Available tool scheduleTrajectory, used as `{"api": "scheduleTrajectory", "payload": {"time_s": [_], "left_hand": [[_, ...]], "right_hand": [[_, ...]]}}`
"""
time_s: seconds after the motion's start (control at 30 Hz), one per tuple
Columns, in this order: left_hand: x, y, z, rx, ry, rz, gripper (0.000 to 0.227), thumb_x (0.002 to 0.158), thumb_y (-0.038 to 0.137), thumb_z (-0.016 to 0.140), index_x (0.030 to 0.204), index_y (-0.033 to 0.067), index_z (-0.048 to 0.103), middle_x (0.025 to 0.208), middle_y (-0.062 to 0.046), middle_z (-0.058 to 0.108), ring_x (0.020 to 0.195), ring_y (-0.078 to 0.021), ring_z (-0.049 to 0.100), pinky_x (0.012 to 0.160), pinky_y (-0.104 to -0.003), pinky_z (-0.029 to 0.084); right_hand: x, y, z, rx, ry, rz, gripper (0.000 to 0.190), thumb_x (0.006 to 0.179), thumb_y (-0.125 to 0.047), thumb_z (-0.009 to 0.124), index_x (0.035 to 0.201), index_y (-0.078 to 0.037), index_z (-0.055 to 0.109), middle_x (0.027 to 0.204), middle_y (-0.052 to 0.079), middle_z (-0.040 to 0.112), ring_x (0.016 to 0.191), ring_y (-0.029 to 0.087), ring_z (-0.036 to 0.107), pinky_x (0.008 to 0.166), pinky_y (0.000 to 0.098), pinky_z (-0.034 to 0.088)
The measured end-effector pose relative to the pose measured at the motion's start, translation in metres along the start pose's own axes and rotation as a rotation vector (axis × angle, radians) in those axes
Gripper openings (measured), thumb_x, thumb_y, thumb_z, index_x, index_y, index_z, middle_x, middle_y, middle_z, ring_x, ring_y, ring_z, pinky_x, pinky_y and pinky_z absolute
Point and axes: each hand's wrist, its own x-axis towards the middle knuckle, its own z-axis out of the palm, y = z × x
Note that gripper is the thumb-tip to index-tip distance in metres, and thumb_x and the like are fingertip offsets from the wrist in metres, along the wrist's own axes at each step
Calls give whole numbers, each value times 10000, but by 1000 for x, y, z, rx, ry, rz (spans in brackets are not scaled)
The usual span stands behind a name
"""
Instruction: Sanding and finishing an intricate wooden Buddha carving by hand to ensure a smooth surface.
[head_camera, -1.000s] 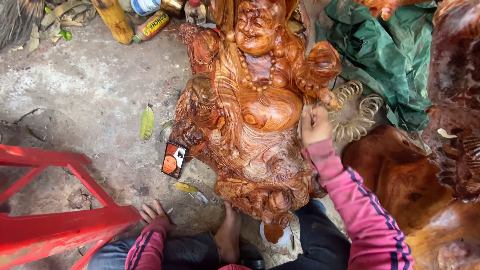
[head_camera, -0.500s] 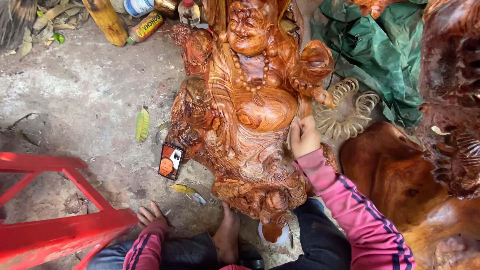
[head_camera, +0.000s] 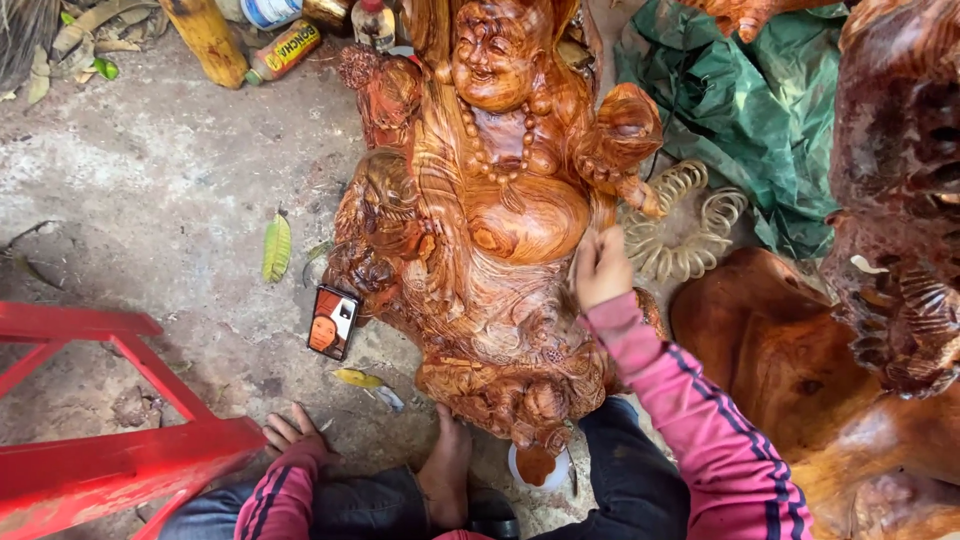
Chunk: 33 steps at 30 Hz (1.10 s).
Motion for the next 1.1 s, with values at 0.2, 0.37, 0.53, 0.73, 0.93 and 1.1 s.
{"api": "scheduleTrajectory", "payload": {"time_s": [0.2, 0.37, 0.53, 0.73, 0.93, 1.1], "left_hand": [[4, 6, -1, 34, -23, 1, 1868, 479, 662, 1103, 1597, 189, -317, 1632, -355, -292, 1515, -534, -187, 1184, -626, 72], [3, 5, 4, 55, -39, -16, 1898, 467, 683, 1114, 1593, 198, -334, 1629, -356, -311, 1514, -534, -189, 1182, -629, 81], [1, 2, 2, 21, -10, -13, 1876, 452, 649, 1125, 1605, 212, -290, 1638, -344, -303, 1522, -523, -175, 1182, -623, 99], [6, 0, 7, 34, 1, -6, 1916, 424, 678, 1131, 1602, 211, -306, 1642, -346, -286, 1522, -533, -157, 1180, -635, 119], [5, 2, 5, -24, -2, 11, 1871, 449, 594, 1124, 1600, 216, -301, 1630, -350, -305, 1509, -544, -199, 1172, -652, 90], [1, -1, 3, -36, 5, 27, 1885, 450, 606, 1121, 1594, 203, -322, 1620, -364, -319, 1505, -549, -208, 1169, -659, 102]], "right_hand": [[20, -10, -4, -9, 61, 114, 63, 1005, 14, 524, 1025, -20, 476, 828, 86, 585, 645, 199, 574, 583, 322, 562], [-30, -17, -21, 164, -222, 67, 147, 1106, -154, 457, 984, -72, 470, 600, -15, 533, 428, 103, 525, 363, 227, 485], [-12, -24, -66, -199, 7, -355, 127, 981, -87, 668, 1026, 27, 702, 716, 66, 645, 536, 155, 522, 447, 262, 427], [15, -5, -61, -641, -23, -878, 251, 838, -159, 730, 1077, -237, 737, 1109, -28, 616, 1001, 212, 529, 900, 376, 419], [9, -11, -40, -423, -198, -1012, 373, 836, -119, 660, 1208, -109, 637, 1142, 75, 598, 1058, 266, 541, 924, 387, 464], [21, 3, -55, -421, -92, -1013, 166, 922, -18, 654, 1056, -106, 701, 1045, 42, 619, 955, 192, 539, 862, 309, 467]]}}
